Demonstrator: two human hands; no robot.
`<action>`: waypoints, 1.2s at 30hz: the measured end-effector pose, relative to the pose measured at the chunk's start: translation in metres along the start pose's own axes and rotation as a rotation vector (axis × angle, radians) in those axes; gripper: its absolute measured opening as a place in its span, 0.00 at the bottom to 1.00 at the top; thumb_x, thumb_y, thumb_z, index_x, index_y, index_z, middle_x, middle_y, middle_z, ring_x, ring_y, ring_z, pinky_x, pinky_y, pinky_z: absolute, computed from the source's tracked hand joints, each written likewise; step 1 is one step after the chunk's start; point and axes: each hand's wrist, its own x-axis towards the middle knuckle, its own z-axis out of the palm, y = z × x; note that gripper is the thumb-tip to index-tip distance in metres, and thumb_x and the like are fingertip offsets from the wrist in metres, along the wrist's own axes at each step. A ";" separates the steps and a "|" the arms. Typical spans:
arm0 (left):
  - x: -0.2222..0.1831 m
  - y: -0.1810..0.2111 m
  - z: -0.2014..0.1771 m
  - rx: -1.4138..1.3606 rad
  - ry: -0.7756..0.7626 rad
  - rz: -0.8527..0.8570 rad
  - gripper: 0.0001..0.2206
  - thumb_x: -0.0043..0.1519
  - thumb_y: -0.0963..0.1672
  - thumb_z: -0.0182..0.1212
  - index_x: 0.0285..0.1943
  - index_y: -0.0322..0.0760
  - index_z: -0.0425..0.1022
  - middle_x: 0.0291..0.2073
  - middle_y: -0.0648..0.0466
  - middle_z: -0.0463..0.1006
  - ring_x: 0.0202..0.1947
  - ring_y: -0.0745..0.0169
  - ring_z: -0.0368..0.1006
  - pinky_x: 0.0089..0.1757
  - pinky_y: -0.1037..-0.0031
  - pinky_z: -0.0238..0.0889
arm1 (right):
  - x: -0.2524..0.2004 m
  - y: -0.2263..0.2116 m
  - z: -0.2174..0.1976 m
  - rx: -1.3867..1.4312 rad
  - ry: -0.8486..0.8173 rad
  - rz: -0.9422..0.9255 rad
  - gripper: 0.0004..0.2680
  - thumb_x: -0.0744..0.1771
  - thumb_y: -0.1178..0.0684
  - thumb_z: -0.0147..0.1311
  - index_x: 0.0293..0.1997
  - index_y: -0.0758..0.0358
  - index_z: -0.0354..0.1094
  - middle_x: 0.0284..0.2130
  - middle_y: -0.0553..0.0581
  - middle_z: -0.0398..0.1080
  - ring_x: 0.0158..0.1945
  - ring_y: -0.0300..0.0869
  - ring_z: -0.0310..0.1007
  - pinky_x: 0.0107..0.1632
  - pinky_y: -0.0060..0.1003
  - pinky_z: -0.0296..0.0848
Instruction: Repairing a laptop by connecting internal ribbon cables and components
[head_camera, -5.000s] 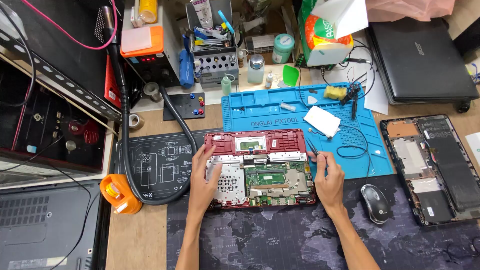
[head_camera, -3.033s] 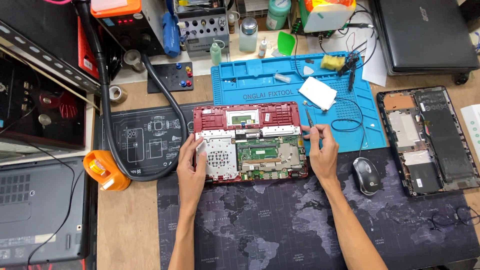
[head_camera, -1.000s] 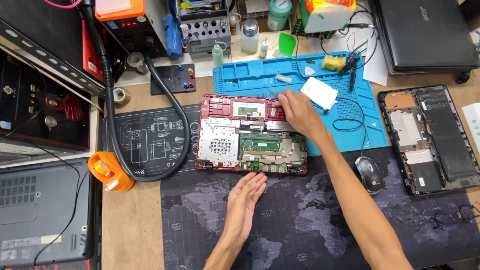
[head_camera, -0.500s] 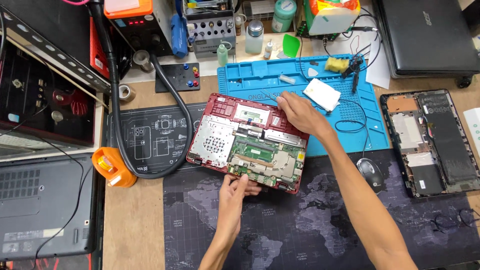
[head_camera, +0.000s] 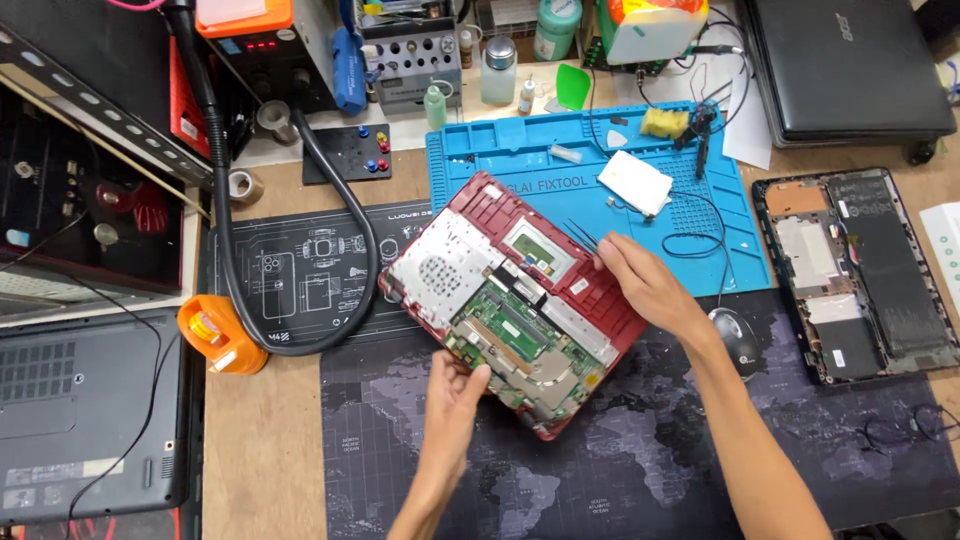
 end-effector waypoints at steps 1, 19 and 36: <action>0.006 0.005 -0.004 0.003 -0.003 -0.002 0.20 0.59 0.47 0.62 0.59 0.39 0.67 0.54 0.49 0.77 0.53 0.61 0.74 0.59 0.65 0.67 | -0.010 0.003 0.000 0.001 0.002 0.003 0.16 0.74 0.42 0.32 0.35 0.59 0.62 0.31 0.51 0.63 0.35 0.39 0.61 0.44 0.35 0.58; 0.152 0.141 0.003 0.983 -0.449 0.237 0.26 0.65 0.38 0.41 0.76 0.41 0.59 0.74 0.41 0.54 0.76 0.45 0.48 0.69 0.47 0.44 | -0.119 0.025 0.123 0.562 -0.068 -0.012 0.14 0.71 0.50 0.37 0.55 0.67 0.70 0.42 0.59 0.74 0.44 0.41 0.75 0.50 0.34 0.75; 0.228 0.125 0.057 1.085 -0.510 0.601 0.27 0.59 0.31 0.41 0.64 0.40 0.77 0.47 0.49 0.73 0.55 0.45 0.63 0.48 0.60 0.56 | -0.091 -0.005 0.162 0.768 -0.075 0.048 0.14 0.72 0.45 0.36 0.33 0.61 0.62 0.51 0.62 0.77 0.61 0.44 0.75 0.68 0.41 0.69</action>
